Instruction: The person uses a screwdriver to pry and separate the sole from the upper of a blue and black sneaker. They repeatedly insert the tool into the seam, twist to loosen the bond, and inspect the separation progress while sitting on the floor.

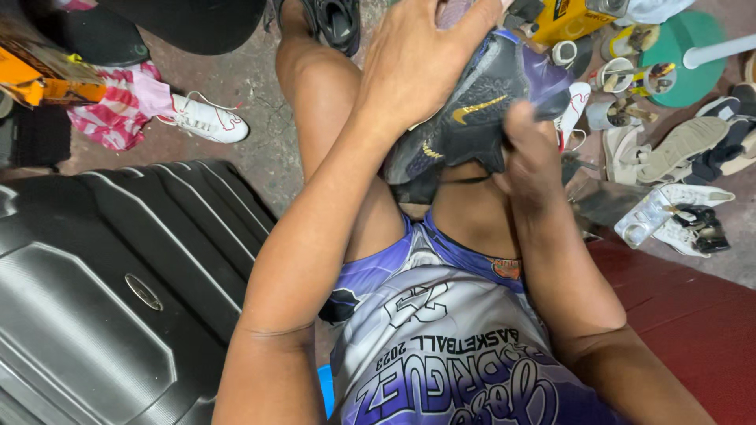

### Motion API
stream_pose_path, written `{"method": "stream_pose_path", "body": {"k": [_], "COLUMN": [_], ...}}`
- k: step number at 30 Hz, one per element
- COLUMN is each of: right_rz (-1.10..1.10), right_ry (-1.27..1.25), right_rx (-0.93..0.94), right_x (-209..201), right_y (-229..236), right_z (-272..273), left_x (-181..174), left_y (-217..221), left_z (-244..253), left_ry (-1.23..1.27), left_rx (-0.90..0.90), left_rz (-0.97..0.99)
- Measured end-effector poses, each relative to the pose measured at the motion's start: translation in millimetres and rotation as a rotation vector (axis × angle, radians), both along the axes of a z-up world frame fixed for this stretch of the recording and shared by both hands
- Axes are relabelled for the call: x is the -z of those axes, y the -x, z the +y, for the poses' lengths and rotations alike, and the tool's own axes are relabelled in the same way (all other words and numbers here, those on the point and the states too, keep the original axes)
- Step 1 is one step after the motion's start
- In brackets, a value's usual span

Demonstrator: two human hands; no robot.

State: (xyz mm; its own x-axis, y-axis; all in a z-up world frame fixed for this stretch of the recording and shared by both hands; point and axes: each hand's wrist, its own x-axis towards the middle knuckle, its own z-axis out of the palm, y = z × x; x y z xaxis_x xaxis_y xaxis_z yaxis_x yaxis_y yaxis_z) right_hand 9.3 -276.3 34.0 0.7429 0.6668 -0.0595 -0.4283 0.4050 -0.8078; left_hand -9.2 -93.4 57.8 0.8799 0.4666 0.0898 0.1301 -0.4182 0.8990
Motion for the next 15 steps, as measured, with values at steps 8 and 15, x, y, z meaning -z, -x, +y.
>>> {"method": "stream_pose_path", "body": {"k": [8, 15], "right_rz": [-0.08, -0.116], "right_ry": [0.175, 0.147], "right_rx": [0.076, 0.095], "right_x": [13, 33], "right_y": [3, 12], "right_z": [7, 16], "left_x": [14, 38], "left_y": [26, 46], "left_z": [38, 56], "left_ry": [0.25, 0.827], "left_rx": [0.311, 0.495], "left_rz": [-0.082, -0.305]}}
